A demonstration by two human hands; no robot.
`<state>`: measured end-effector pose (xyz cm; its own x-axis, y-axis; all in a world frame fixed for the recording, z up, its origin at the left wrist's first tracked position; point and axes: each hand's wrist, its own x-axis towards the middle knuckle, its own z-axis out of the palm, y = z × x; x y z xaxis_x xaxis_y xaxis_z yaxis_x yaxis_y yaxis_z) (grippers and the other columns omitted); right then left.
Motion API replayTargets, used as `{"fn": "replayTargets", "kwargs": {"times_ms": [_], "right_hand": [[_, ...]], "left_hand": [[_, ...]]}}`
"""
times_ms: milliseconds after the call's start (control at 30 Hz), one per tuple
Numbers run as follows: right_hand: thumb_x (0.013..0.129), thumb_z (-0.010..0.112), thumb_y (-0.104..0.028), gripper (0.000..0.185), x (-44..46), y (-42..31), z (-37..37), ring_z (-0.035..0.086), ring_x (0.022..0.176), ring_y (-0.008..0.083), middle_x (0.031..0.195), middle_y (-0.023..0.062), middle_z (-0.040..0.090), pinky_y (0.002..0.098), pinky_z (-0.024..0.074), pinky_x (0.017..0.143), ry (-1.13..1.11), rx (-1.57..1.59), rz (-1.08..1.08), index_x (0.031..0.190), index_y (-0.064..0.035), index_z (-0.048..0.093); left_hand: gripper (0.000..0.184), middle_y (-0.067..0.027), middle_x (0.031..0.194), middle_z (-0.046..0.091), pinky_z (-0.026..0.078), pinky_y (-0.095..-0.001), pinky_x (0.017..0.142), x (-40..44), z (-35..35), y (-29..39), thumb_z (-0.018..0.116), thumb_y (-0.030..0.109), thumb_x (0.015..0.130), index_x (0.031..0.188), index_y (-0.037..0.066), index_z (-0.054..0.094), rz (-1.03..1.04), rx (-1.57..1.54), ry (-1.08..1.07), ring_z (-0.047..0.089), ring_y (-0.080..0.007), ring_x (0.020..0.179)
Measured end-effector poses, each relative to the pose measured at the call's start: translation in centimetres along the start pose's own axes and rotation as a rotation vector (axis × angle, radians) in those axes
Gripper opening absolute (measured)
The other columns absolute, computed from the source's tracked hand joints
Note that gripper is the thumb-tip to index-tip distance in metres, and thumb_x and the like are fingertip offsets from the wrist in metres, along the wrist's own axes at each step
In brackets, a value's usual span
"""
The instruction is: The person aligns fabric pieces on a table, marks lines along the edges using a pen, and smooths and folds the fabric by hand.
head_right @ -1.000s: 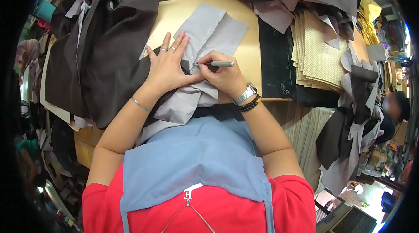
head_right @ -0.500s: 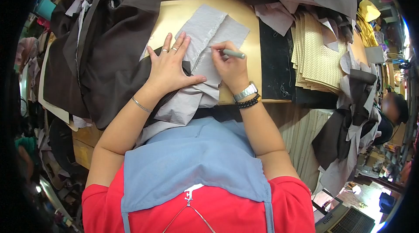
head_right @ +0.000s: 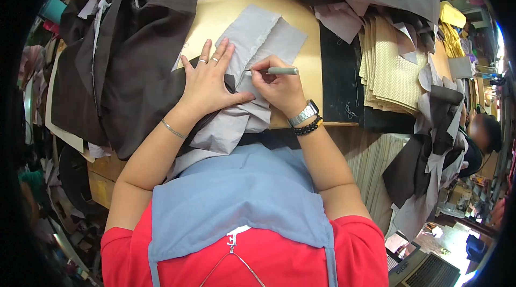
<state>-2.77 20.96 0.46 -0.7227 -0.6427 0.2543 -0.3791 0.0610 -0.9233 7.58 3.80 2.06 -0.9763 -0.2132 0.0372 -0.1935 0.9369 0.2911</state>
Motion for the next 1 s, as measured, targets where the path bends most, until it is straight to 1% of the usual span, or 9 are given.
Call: {"fn": "replayTargets", "kwargs": {"times_ms": [67,167,267,367,467,567,767,867,1000], "right_hand": [[0.087,0.069,-0.001,0.008,0.1,-0.3,0.1,0.065,0.075,0.0059,0.086,0.0033,0.069,0.0221,0.0557,0.065,-0.004,0.005,-0.011,0.095,0.0011,0.067],[0.087,0.07,-0.002,0.007,0.3,-0.6,0.0,0.065,0.072,0.0064,0.081,0.0039,0.069,0.0229,0.0541,0.061,-0.024,-0.08,0.009,0.094,0.0007,0.067],[0.088,0.07,-0.004,0.007,0.9,-0.1,0.2,0.066,0.068,0.0084,0.077,0.0052,0.069,0.0239,0.0523,0.058,0.058,-0.202,-0.047,0.093,0.0002,0.066],[0.088,0.07,-0.006,0.008,1.8,0.2,0.1,0.067,0.066,0.0111,0.077,0.0073,0.07,0.025,0.0524,0.059,0.141,-0.229,-0.056,0.093,-0.0007,0.066],[0.089,0.071,-0.006,0.008,2.3,1.9,-0.2,0.067,0.065,0.0116,0.078,0.007,0.07,0.0257,0.0519,0.058,0.156,-0.139,-0.025,0.094,-0.0016,0.066],[0.089,0.07,-0.006,0.009,2.3,1.5,0.0,0.066,0.064,0.0126,0.078,0.0077,0.07,0.0266,0.0516,0.058,0.168,-0.137,0.01,0.095,-0.002,0.066],[0.09,0.069,-0.008,0.01,2.4,1.4,-0.1,0.067,0.064,0.0149,0.079,0.0091,0.07,0.0274,0.0522,0.059,0.186,-0.208,-0.029,0.097,-0.0021,0.065],[0.09,0.068,-0.008,0.011,2.5,1.6,0.1,0.068,0.064,0.015,0.079,0.0087,0.07,0.0276,0.0527,0.059,0.201,-0.141,-0.009,0.098,-0.0021,0.064],[0.092,0.067,-0.008,0.01,2.8,1.9,0.0,0.068,0.065,0.0132,0.077,0.0088,0.069,0.0275,0.0535,0.059,0.228,-0.136,0.022,0.098,-0.0013,0.063]], "left_hand": [[0.125,-0.0106,0.163,0.028,0.011,-0.0818,0.105,0.0,0.1,0.0,0.071,0.08,0.06,0.153,0.006,0.036,0.001,0.002,0.004,0.018,-0.0386,0.151],[0.125,-0.0105,0.163,0.028,0.011,-0.082,0.105,0.0,0.1,-0.1,0.07,0.081,0.06,0.154,0.007,0.035,0.004,0.002,0.005,0.018,-0.0386,0.151],[0.124,-0.0104,0.163,0.028,0.011,-0.0822,0.104,0.0,0.2,-0.2,0.07,0.082,0.061,0.154,0.007,0.035,0.01,0.009,0.007,0.018,-0.0385,0.151],[0.124,-0.01,0.163,0.028,0.012,-0.0823,0.104,0.0,0.4,-0.3,0.069,0.082,0.062,0.154,0.007,0.034,0.015,0.019,0.006,0.018,-0.0384,0.151],[0.124,-0.0097,0.164,0.027,0.012,-0.0822,0.104,0.1,0.3,-0.2,0.068,0.082,0.062,0.155,0.007,0.033,0.013,0.033,-0.005,0.018,-0.038,0.151],[0.125,-0.0098,0.164,0.026,0.011,-0.0817,0.105,0.1,0.2,-0.1,0.067,0.083,0.063,0.155,0.007,0.031,0.009,0.039,-0.023,0.017,-0.0376,0.152],[0.126,-0.0106,0.165,0.023,0.009,-0.0801,0.107,0.1,0.2,0.0,0.066,0.084,0.063,0.156,0.007,0.03,0.006,0.046,-0.048,0.014,-0.0373,0.153],[0.127,-0.0118,0.165,0.023,0.008,-0.0799,0.107,0.1,0.2,0.0,0.066,0.084,0.063,0.156,0.006,0.029,0.009,0.048,-0.051,0.014,-0.038,0.153],[0.127,-0.012,0.165,0.023,0.008,-0.0797,0.107,0.1,-0.2,0.2,0.067,0.083,0.063,0.156,0.006,0.029,0.006,0.035,-0.065,0.014,-0.0383,0.153]]}}
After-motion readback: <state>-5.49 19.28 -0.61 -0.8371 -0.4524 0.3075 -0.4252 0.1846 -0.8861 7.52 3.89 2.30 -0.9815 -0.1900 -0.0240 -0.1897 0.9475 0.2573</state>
